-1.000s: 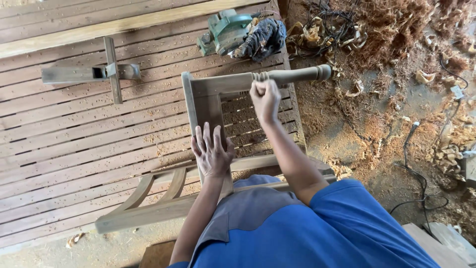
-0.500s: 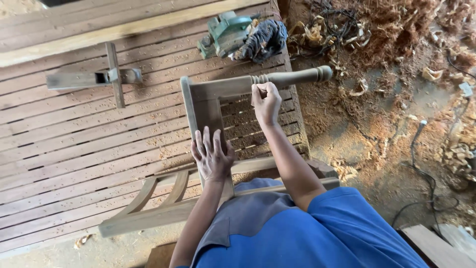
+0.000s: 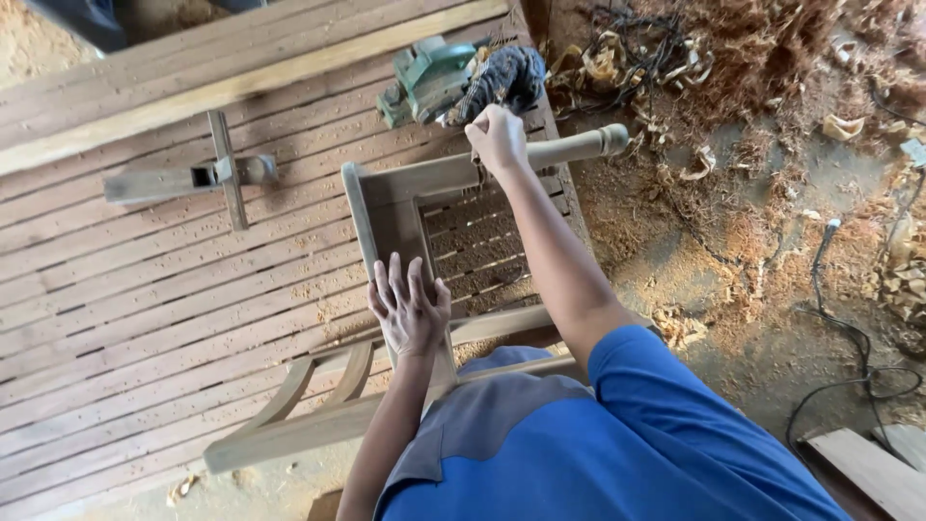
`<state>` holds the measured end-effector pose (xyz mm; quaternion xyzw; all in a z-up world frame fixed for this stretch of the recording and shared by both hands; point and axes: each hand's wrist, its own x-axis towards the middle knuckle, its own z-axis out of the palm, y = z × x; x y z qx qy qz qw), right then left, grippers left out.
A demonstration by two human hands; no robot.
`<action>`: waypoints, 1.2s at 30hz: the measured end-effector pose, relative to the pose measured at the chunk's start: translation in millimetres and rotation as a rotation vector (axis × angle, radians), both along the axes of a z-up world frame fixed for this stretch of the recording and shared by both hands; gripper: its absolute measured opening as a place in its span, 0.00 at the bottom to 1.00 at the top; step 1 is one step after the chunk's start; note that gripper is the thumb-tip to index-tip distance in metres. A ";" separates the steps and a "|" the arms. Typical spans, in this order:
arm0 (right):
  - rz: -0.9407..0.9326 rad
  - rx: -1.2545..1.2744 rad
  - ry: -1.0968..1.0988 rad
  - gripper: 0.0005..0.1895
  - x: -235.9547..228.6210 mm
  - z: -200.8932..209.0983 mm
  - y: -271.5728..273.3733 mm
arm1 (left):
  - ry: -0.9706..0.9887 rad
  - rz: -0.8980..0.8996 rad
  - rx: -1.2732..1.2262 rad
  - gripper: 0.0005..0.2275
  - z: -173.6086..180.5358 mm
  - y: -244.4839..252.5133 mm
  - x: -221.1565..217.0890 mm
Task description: The person sands a wooden chair frame using a sanding block. They work on the legs, rails, and backrest, frequently repositioning the chair and adjusting their grip to reach different surfaces.
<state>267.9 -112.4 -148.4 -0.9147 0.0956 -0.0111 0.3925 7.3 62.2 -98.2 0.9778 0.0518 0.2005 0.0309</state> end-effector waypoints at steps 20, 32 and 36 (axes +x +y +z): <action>-0.051 0.078 -0.707 0.05 -125.7 -73.0 -8.8 | -0.068 -0.024 -0.007 0.19 6.8 2.2 5.8; -0.095 0.091 -0.631 0.08 -120.6 -10.7 7.7 | -0.066 -0.020 -0.005 0.19 -5.1 3.1 6.4; -0.074 0.123 -0.588 0.05 -113.9 -7.4 10.5 | -0.066 -0.027 -0.004 0.19 -2.8 3.9 6.5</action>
